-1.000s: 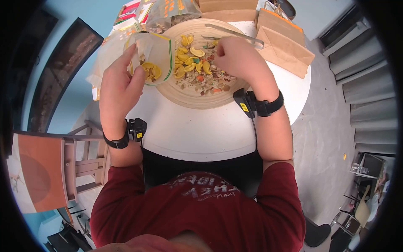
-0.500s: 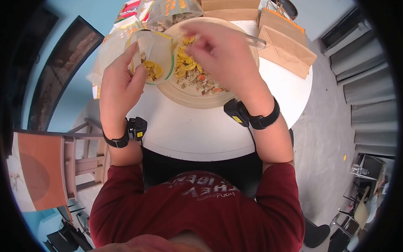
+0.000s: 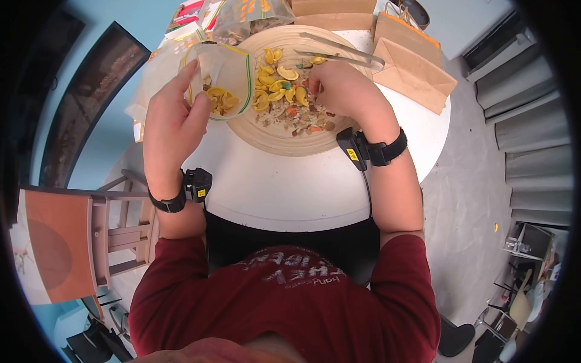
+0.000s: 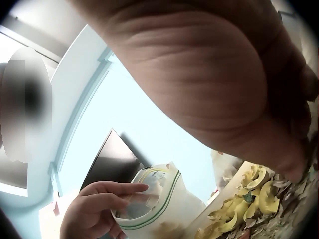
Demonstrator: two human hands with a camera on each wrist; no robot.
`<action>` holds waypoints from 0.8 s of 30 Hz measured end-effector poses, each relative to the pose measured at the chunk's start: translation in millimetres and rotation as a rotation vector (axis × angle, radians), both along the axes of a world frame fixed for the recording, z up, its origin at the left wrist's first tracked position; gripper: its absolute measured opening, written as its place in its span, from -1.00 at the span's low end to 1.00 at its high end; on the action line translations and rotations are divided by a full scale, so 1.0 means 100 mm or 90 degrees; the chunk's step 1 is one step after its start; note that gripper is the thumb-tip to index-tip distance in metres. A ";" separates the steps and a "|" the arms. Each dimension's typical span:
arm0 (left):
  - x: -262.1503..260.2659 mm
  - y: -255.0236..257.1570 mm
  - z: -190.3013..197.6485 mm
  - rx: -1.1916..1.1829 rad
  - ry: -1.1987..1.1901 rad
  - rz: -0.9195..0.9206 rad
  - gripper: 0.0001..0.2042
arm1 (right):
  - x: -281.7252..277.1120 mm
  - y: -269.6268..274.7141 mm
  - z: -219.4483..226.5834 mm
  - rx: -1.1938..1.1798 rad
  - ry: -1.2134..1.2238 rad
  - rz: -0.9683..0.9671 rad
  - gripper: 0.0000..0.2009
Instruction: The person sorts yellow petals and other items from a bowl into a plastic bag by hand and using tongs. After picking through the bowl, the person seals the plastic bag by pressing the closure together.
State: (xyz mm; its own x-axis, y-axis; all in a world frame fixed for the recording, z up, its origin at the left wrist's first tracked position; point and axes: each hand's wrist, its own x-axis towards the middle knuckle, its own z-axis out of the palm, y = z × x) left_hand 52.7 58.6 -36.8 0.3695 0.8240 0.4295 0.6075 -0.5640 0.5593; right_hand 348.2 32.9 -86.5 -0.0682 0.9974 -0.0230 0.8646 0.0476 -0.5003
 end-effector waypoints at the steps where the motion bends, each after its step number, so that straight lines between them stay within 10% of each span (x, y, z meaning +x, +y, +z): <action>1: 0.01 0.00 0.00 0.004 0.000 -0.001 -0.50 | 0.01 0.00 0.00 -0.006 0.001 0.001 -0.85; 16: 0.04 -0.01 0.00 -0.009 0.013 0.001 -0.50 | -0.01 0.01 0.02 0.067 -0.037 -0.046 -0.87; 24: 0.02 -0.01 0.02 0.016 0.014 -0.003 -0.51 | -0.22 -0.14 0.43 0.639 0.510 -0.167 -0.92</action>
